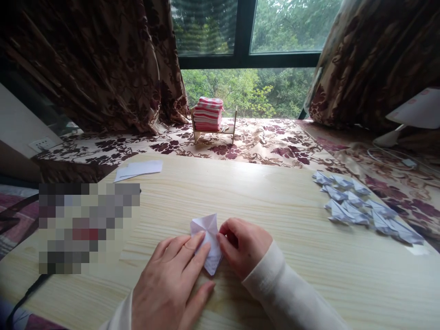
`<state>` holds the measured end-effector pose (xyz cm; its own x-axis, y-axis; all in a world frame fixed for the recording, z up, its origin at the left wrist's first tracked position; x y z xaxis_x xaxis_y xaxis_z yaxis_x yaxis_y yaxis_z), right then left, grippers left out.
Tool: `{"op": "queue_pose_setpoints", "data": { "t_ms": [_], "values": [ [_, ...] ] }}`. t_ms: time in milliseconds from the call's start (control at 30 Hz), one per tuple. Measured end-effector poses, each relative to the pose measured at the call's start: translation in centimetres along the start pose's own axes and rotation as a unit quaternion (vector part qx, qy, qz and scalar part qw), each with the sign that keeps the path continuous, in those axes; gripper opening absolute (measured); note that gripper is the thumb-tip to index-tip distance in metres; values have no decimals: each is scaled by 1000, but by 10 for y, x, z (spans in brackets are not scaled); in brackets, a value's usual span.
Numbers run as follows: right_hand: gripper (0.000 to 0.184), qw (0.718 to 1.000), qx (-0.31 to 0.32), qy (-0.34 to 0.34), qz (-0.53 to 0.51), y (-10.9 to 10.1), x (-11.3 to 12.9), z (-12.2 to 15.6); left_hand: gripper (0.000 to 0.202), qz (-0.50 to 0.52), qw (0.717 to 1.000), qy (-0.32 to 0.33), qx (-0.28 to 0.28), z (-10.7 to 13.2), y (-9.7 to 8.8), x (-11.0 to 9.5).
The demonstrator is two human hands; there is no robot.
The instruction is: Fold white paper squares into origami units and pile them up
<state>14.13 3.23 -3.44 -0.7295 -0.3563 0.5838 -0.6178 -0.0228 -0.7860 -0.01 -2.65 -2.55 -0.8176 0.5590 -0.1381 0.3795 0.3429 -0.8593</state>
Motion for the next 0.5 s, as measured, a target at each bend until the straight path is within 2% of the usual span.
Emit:
{"op": "queue_pose_setpoints", "data": {
  "t_ms": [333, 500],
  "values": [
    [18, 999, 6, 11, -38, -1, -2, -6, 40, 34, 997, 17, 64, -5, -2, 4],
    [13, 998, 34, -17, -51, 3, -4, -5, 42, 37, 998, 17, 44, -5, 0, 6]
  ]
}}
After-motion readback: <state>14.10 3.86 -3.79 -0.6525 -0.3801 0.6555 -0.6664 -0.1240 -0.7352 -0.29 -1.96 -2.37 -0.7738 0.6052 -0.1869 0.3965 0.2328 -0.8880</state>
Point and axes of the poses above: each hand's wrist, its own z-axis away from the middle knuckle, its own y-axis out of the palm, x = y × z, the point moved 4 cm from there along -z, towards the middle knuckle
